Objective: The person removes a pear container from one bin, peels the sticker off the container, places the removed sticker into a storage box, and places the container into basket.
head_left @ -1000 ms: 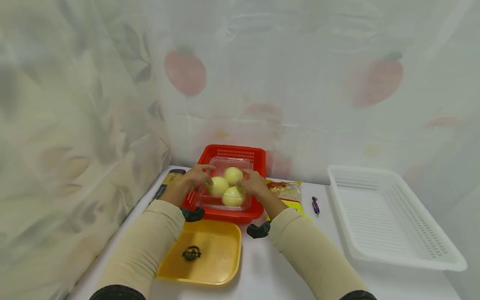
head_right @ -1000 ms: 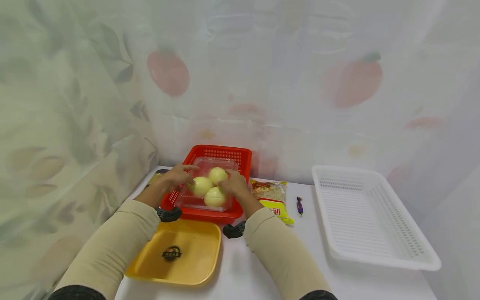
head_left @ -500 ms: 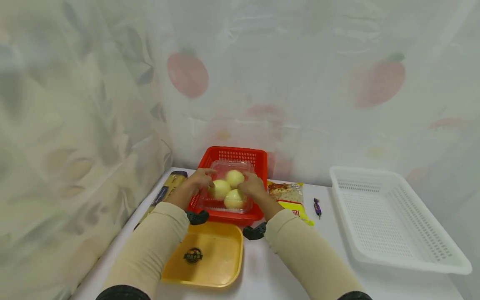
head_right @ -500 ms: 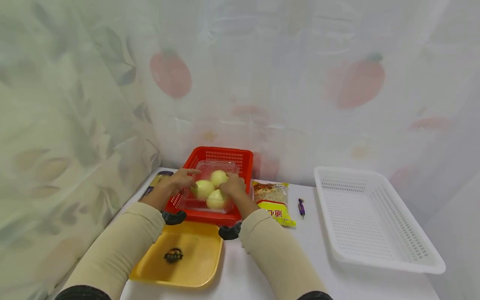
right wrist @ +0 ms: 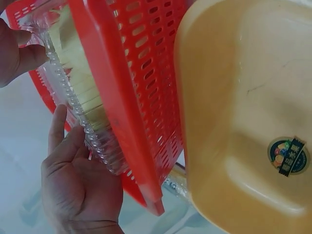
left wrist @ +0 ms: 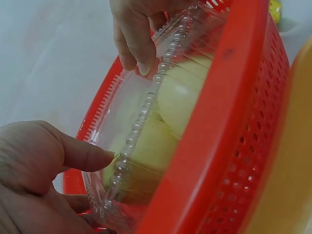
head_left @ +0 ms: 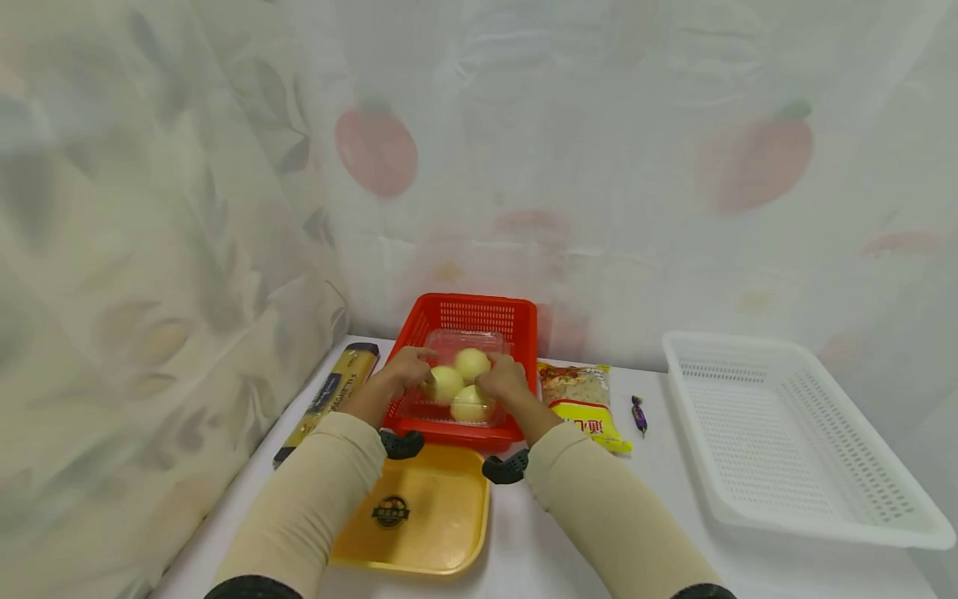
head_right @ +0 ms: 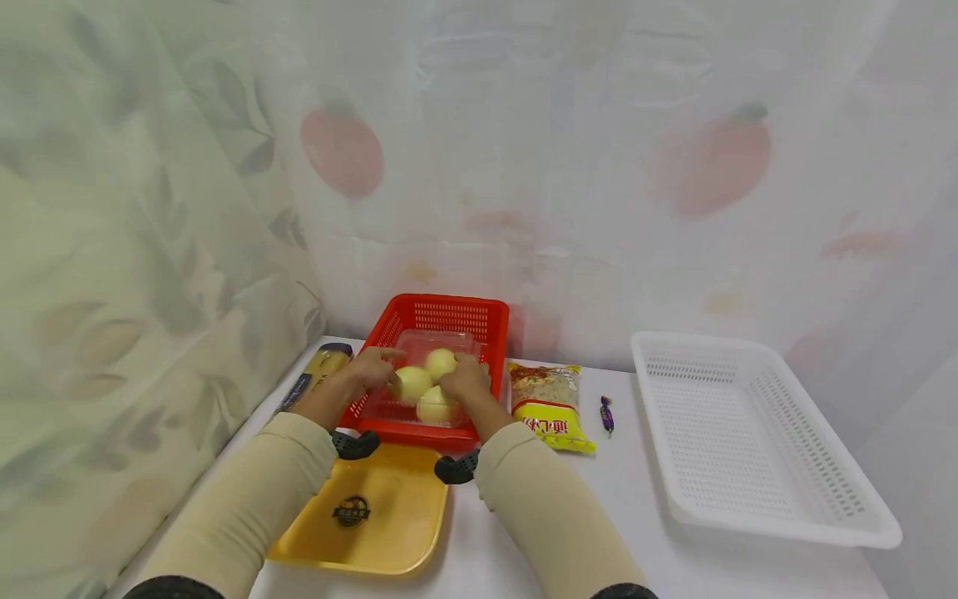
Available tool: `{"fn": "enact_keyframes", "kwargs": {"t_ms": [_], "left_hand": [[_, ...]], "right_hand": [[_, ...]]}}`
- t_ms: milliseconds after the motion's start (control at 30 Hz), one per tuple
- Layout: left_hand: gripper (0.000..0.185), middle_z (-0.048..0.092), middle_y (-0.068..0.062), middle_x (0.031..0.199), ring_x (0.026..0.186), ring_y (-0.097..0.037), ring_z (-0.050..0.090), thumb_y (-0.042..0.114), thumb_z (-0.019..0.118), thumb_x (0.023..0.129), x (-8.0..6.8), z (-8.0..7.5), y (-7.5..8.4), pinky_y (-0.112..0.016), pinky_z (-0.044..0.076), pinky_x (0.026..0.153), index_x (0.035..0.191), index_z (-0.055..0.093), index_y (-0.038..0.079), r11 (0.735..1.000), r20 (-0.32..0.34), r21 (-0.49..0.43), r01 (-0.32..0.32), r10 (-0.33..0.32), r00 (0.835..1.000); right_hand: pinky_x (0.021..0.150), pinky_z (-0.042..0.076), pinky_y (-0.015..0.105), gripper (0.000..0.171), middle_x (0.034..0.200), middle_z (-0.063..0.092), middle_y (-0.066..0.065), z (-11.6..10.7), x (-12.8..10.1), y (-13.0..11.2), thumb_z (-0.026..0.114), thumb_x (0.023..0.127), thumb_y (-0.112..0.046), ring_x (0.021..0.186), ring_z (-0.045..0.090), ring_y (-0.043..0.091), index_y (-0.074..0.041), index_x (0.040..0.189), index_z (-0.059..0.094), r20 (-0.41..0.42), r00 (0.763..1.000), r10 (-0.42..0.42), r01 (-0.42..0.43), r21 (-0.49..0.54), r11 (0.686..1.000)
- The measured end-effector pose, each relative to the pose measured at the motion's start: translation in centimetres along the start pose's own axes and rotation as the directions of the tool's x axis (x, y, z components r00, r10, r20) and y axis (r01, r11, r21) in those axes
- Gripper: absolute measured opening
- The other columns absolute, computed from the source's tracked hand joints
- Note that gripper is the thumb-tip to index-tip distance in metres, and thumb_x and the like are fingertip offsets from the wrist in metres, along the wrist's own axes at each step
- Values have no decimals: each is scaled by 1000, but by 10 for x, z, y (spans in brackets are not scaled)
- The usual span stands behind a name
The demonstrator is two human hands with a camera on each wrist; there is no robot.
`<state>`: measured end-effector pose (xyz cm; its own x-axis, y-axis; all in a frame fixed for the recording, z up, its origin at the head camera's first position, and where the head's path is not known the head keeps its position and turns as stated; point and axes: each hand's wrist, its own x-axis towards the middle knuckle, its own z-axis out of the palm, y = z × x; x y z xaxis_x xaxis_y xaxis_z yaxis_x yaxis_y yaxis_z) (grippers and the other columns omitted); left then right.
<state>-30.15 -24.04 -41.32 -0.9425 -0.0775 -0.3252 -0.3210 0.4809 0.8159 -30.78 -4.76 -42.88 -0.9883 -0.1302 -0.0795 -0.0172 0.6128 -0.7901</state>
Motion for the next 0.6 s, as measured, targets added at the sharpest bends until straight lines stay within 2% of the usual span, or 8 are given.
{"fn": "enact_keyframes", "kwargs": {"t_ms": [133,233,367,600], "left_hand": [[58,54,-19,125,98,-33,50,-1,64,84,1,4,-4,-43,52,78,140,52,9,1000,-22,5,15,-15,1000],[59,53,-20,124,79,-27,52,-3,62,84,3,6,-8,-35,52,65,141,51,10,1000,-22,-9,9,-9,1000],[59,51,-21,126,55,-21,45,-6,58,86,5,7,-13,-30,47,52,142,49,10,1000,-4,-29,-6,6,1000],[59,51,-21,126,56,-22,46,-4,59,86,2,5,-15,-34,47,57,143,48,10,999,10,-31,-23,23,1000]], "right_hand": [[87,48,45,60,125,58,17,1,-1,2,69,80,-12,108,49,34,-6,137,54,-7,1000,-19,19,-19,1000],[84,47,44,59,125,58,17,2,-2,4,67,80,-12,109,47,36,-5,137,54,-7,999,-43,42,-58,997],[83,46,43,57,124,59,16,4,-2,6,66,82,-12,109,46,36,-5,137,54,7,998,-57,57,-101,993],[80,47,42,60,120,60,17,4,-3,5,69,83,-16,109,46,35,-5,139,52,30,999,-40,43,-106,993]]}}
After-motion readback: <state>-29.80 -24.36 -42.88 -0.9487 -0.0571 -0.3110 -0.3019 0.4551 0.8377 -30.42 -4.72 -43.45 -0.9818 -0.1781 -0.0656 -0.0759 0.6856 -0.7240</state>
